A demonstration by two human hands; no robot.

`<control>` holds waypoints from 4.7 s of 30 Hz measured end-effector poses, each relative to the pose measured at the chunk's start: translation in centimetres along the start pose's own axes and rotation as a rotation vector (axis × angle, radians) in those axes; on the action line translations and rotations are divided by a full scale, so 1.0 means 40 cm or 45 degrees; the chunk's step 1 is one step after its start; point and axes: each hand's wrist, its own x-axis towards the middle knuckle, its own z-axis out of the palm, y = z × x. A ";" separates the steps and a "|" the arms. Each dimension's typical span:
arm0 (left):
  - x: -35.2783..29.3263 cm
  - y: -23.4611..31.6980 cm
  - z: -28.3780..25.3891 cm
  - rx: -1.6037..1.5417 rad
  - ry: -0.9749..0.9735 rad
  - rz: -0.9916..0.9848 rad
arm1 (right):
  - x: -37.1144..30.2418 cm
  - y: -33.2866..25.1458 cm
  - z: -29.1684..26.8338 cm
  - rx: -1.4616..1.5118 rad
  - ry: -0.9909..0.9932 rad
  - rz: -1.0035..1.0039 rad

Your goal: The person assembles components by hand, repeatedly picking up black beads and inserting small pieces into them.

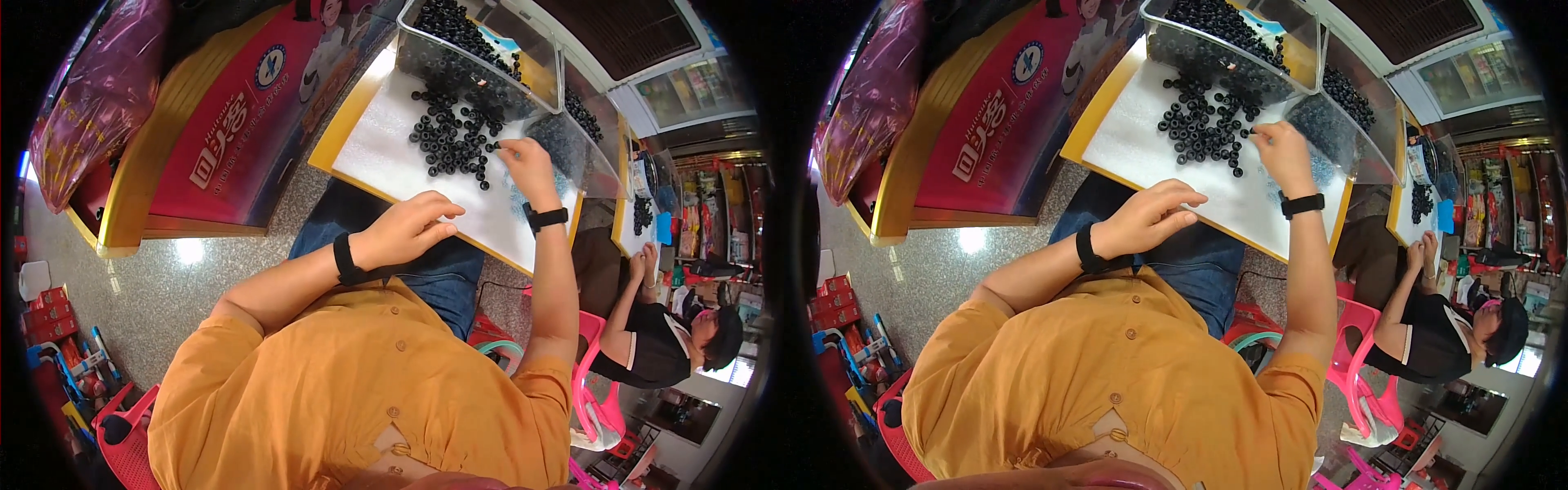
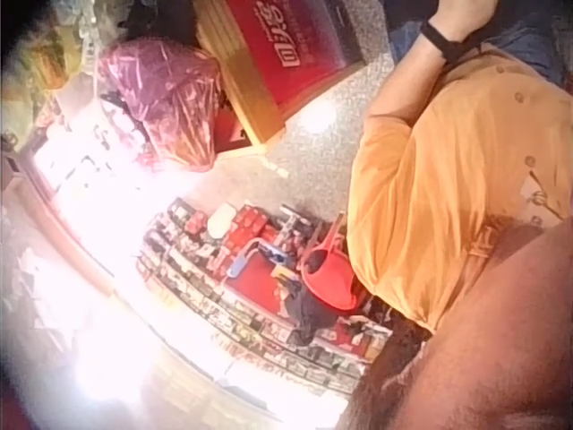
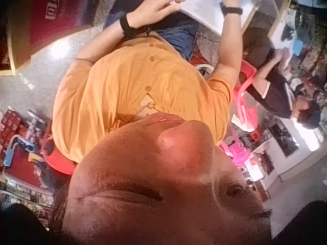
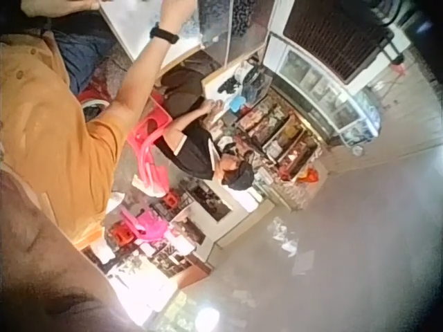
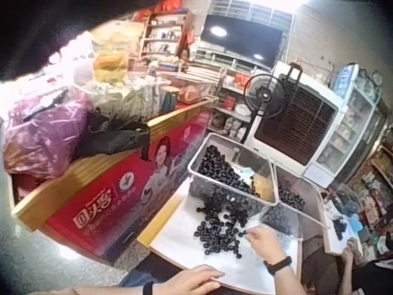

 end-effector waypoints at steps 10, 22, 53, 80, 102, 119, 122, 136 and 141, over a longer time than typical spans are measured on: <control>0.014 -0.025 -0.024 0.002 0.033 -0.087 | 0.006 -0.041 0.027 -0.171 -0.082 0.052; 0.006 -0.009 -0.015 0.046 0.177 0.228 | -0.279 -0.278 0.057 2.172 -0.449 0.716; -0.006 0.030 0.006 0.038 -0.123 -0.024 | -0.373 0.209 -0.082 -0.022 0.137 0.688; -0.013 -0.027 0.020 0.087 -0.113 -0.044 | -0.320 0.233 -0.095 0.374 -0.031 1.071; -0.013 -0.025 0.022 -0.081 -0.100 -0.229 | -0.397 0.177 -0.072 1.462 0.623 1.010; -0.019 -0.005 0.027 -0.397 -0.095 -0.304 | -0.371 -0.288 0.032 1.118 0.213 0.173; -0.019 -0.005 0.023 -0.598 -0.124 -0.472 | -0.375 -0.298 0.025 1.036 0.231 0.146; 0.006 0.001 -0.007 -0.989 -0.140 -0.671 | -0.342 -0.299 0.036 0.792 0.228 -0.036; 0.010 -0.001 -0.015 -0.841 -0.115 -0.704 | -0.321 -0.281 0.044 0.736 0.233 -0.122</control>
